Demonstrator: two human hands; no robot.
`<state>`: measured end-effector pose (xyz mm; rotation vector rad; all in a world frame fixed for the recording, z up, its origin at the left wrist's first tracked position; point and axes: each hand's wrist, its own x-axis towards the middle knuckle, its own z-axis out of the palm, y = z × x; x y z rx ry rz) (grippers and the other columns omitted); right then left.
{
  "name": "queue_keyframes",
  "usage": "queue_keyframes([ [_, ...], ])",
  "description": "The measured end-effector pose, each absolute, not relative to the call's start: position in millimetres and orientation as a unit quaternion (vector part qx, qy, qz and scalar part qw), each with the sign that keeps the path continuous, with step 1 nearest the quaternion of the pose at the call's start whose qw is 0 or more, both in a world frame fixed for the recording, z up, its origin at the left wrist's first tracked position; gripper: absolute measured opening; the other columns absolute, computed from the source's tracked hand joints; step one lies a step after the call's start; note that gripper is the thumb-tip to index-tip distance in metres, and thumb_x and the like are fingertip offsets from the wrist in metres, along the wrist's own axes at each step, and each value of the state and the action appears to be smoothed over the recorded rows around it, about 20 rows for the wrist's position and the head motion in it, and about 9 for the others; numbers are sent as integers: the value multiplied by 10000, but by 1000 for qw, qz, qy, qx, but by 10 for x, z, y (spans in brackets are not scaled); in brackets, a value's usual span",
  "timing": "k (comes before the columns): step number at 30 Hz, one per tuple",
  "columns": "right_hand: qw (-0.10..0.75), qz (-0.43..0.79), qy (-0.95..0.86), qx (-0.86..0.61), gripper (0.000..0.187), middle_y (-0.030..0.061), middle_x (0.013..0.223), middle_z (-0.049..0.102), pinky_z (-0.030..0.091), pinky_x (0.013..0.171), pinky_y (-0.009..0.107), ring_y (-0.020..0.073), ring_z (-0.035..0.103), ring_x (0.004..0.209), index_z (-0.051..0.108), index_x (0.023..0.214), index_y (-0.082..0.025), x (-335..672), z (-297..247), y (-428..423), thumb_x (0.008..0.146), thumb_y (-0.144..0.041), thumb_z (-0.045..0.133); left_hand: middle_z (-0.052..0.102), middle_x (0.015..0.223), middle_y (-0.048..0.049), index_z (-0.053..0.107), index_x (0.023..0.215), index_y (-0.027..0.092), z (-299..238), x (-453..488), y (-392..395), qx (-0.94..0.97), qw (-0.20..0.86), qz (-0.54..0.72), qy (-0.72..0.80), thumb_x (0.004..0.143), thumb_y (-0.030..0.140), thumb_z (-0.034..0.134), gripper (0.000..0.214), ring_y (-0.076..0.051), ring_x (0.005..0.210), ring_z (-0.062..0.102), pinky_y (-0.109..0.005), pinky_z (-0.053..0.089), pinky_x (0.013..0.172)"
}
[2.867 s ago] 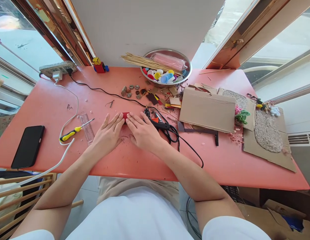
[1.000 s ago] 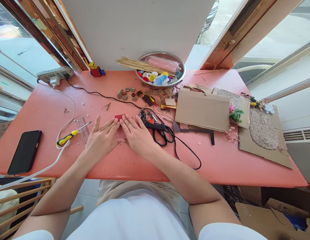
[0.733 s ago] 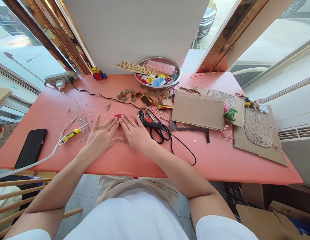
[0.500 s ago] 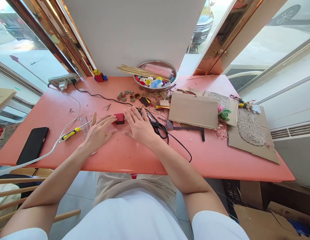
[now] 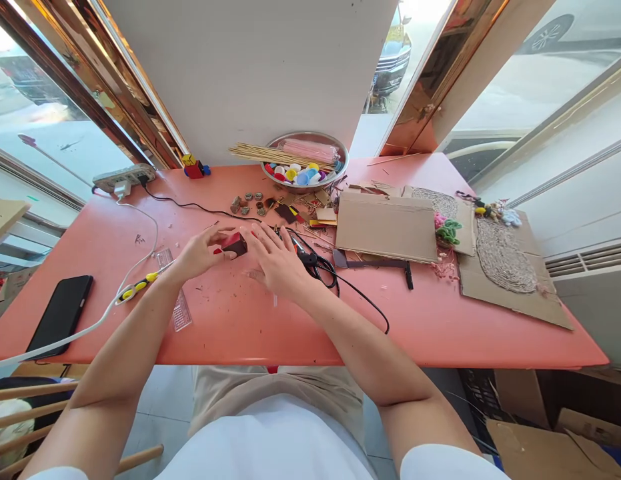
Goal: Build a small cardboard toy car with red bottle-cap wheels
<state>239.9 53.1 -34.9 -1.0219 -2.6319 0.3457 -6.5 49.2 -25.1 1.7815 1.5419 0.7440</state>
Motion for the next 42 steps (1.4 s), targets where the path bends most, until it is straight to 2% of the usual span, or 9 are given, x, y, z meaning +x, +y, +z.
queue_keyframes([
  [6,271,220,-884,-312,845,195,1753,494,432,1305,590,322,456,1646,302,1780,-216,2433,-337,564,1054,-478,645,851,1082,-125,713,1362,174,-101,28,338,587,497,341,541,739,678,836,810,-245,877,769,-321,592,708],
  [12,357,319,-833,-277,712,127,1369,779,540,1140,436,242,719,1290,434,1681,-249,2382,-339,506,1021,-326,689,853,1116,-142,739,1336,169,-154,35,207,581,538,333,512,734,866,819,924,-263,939,774,-330,598,786],
  [15,376,377,-793,-295,729,73,1238,797,571,972,363,188,733,991,496,1607,-278,2375,-331,503,929,-276,761,845,1155,-166,803,1183,178,-182,38,178,603,529,366,471,716,983,733,932,-314,1063,779,-371,620,887],
  [17,391,412,-760,-317,700,56,1198,793,561,887,335,159,687,869,529,1550,-274,2369,-321,495,894,-281,776,844,1155,-161,816,1136,193,-201,75,165,601,539,399,435,626,962,821,924,-343,1151,773,-397,624,983],
  [20,419,458,-707,-339,666,51,1145,792,548,868,328,174,699,932,547,1474,-247,2326,-327,456,860,-311,798,853,1072,-103,813,1112,219,-250,179,156,550,540,467,433,484,709,1060,834,-309,1082,804,-378,642,975],
  [24,425,475,-684,-356,617,51,1144,794,555,848,331,183,711,935,546,1418,-244,2229,-385,368,865,-336,802,844,866,-51,814,909,201,-337,267,167,464,556,503,471,425,419,1123,614,-243,804,808,-321,654,767],
  [28,422,423,-731,-330,582,107,1290,781,560,1001,398,229,727,1131,546,1443,-246,2206,-392,319,925,-352,789,841,802,-66,828,790,202,-373,185,200,415,579,526,465,441,486,1105,529,-287,819,825,-403,680,833],
  [35,441,341,-773,-304,521,146,1331,767,556,1090,444,258,722,1258,512,1508,-239,2339,-331,413,1044,-423,663,865,926,-54,820,877,267,-345,88,203,346,617,560,432,575,491,1032,432,-379,1154,813,-585,640,1084],
  [42,397,347,-780,-337,480,135,1342,775,586,1078,489,288,741,1252,578,1436,-275,2361,-371,424,996,-411,715,834,916,-68,796,929,215,-317,89,253,381,567,554,476,566,486,1000,497,-270,917,812,-397,678,861],
])
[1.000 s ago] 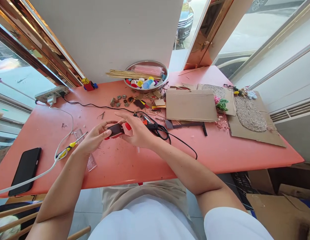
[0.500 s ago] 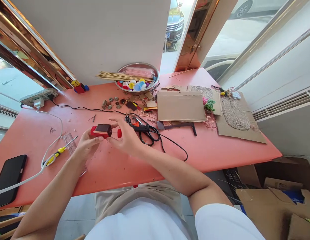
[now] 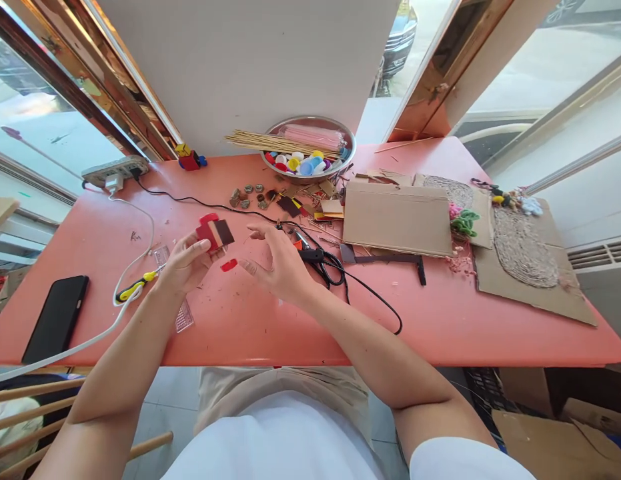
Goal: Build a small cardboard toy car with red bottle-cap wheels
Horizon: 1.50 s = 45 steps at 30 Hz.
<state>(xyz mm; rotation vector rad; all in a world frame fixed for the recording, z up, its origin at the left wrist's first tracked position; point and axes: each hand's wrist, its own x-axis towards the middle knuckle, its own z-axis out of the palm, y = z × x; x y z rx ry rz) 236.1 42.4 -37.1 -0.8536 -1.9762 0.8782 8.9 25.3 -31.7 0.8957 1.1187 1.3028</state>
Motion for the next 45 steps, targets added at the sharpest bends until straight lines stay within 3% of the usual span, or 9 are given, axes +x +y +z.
queue_keyframes([
  [6,362,350,-793,-344,473,139,1384,764,603,1092,519,303,735,1273,597,1430,-269,2353,-446,444,971,-325,691,817,894,-58,841,983,203,-288,-29,337,489,420,493,584,621,533,916,496,-224,819,729,-336,597,745],
  [11,342,287,-819,-360,473,139,1437,736,582,1130,557,331,683,1350,622,1431,-275,2355,-538,490,961,-269,671,850,1093,-56,862,1126,268,-273,-84,486,638,224,347,650,750,384,864,393,-294,1063,741,-452,583,1020],
  [14,318,261,-833,-370,454,145,1449,728,556,1159,582,346,662,1370,643,1427,-269,2349,-556,506,974,-275,665,851,1184,-63,853,1179,291,-318,-124,569,681,170,278,656,810,329,847,370,-335,1200,728,-523,499,1184],
  [17,284,242,-846,-381,444,157,1447,725,533,1174,600,356,654,1373,659,1433,-260,2346,-527,526,989,-284,658,848,1236,-74,824,1273,287,-402,-224,607,694,190,253,647,800,311,848,474,-360,1239,732,-559,437,1255],
  [21,226,202,-860,-411,447,193,1453,708,510,1167,607,376,638,1383,671,1449,-231,2350,-446,610,1007,-293,644,836,1271,-90,780,1361,281,-490,-458,576,676,237,294,632,634,259,929,743,-388,1271,736,-540,450,1255],
  [25,167,158,-881,-414,390,197,1397,725,502,1132,594,389,642,1348,721,1384,-215,2294,-380,777,1010,-309,665,857,1161,-73,844,1210,276,-497,-617,543,646,227,327,651,663,267,902,550,-349,1153,771,-468,553,1131],
  [31,117,79,-897,-419,377,206,1386,720,476,1108,549,394,626,1326,751,1338,-194,2073,-293,993,968,-263,729,886,1013,-49,893,952,286,-498,-494,575,636,226,331,659,705,295,873,247,-320,999,798,-436,584,1068],
  [36,97,75,-899,-421,328,227,1353,738,457,1100,524,388,644,1287,780,1283,-157,1996,-256,1008,1005,-183,607,895,1038,-44,902,953,285,-519,-433,572,640,218,327,660,720,316,860,239,-314,1006,805,-432,567,1090],
  [45,74,71,-898,-427,440,249,1357,734,395,1159,508,364,619,1297,796,1276,-103,1928,-244,959,1046,-113,421,890,994,-52,896,925,268,-537,-478,568,629,232,320,669,715,392,859,247,-309,960,800,-411,596,981],
])
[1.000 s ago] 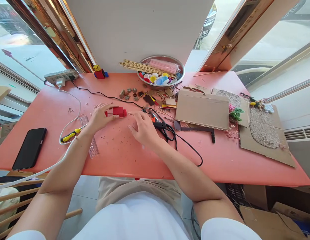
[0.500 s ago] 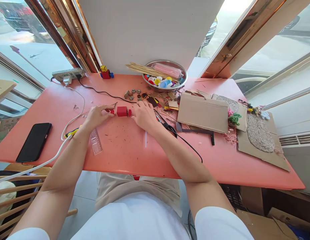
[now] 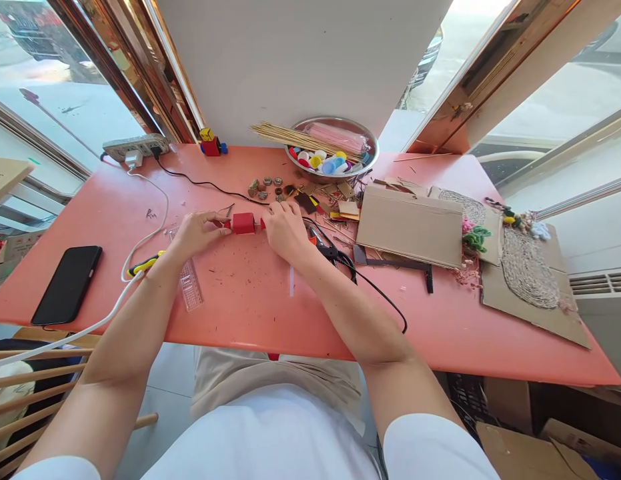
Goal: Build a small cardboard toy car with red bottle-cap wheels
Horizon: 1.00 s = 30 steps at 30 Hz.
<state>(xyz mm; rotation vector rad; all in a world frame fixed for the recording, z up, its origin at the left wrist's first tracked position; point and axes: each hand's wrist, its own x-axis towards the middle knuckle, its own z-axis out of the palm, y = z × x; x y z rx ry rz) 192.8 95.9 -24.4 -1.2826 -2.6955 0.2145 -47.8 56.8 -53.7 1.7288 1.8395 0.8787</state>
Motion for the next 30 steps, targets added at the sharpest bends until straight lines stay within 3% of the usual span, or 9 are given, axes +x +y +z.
queue_keyframes([
  [9,76,70,-902,-419,477,245,1372,744,424,1124,563,389,625,1281,811,1274,-126,1918,-254,950,1025,-98,405,892,979,-57,896,928,268,-571,-492,590,623,228,322,676,722,423,857,261,-325,966,801,-422,602,975],
  [25,84,66,-902,-418,463,197,1348,753,421,1128,549,363,626,1291,826,1254,-192,1922,-345,968,1055,-115,415,895,1024,-66,912,977,288,-598,-512,583,628,228,328,668,780,442,832,262,-320,925,796,-410,603,961],
  [30,76,65,-898,-428,450,220,1391,732,406,1145,538,359,624,1310,822,1271,-162,1914,-320,954,1062,-121,425,894,1044,-70,911,987,283,-599,-517,582,627,227,326,670,777,441,843,271,-322,930,795,-423,592,990],
])
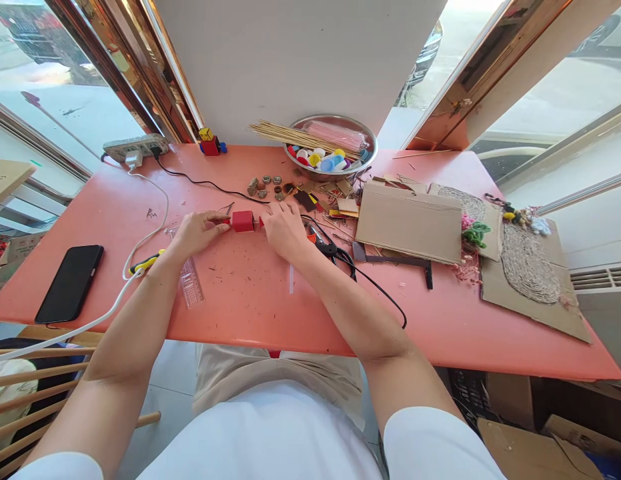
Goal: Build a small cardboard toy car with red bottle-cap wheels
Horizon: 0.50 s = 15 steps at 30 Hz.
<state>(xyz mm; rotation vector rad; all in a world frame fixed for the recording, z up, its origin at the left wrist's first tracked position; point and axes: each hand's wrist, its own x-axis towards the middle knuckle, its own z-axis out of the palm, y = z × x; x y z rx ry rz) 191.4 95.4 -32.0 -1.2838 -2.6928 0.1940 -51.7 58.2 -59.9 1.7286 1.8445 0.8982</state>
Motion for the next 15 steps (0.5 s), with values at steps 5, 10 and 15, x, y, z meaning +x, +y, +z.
queue_keyframes([
  [5,62,60,-901,-426,485,230,1413,727,398,1153,561,369,616,1315,810,1304,-158,1909,-294,940,1064,-116,391,887,1000,-78,908,999,275,-583,-510,578,631,216,307,679,789,435,835,274,-335,938,792,-434,583,990],
  [10,55,44,-903,-424,473,221,1400,735,390,1172,526,352,623,1314,809,1296,-154,1903,-295,944,1066,-111,397,879,953,-66,899,955,286,-601,-496,589,643,193,303,676,806,419,825,213,-323,931,782,-460,542,1096],
  [15,55,25,-905,-421,467,212,1390,746,379,1200,526,338,633,1308,818,1268,-165,1889,-301,949,1081,-106,395,877,1002,-61,896,979,280,-577,-514,579,651,194,293,673,822,429,802,236,-310,977,773,-444,554,1072],
])
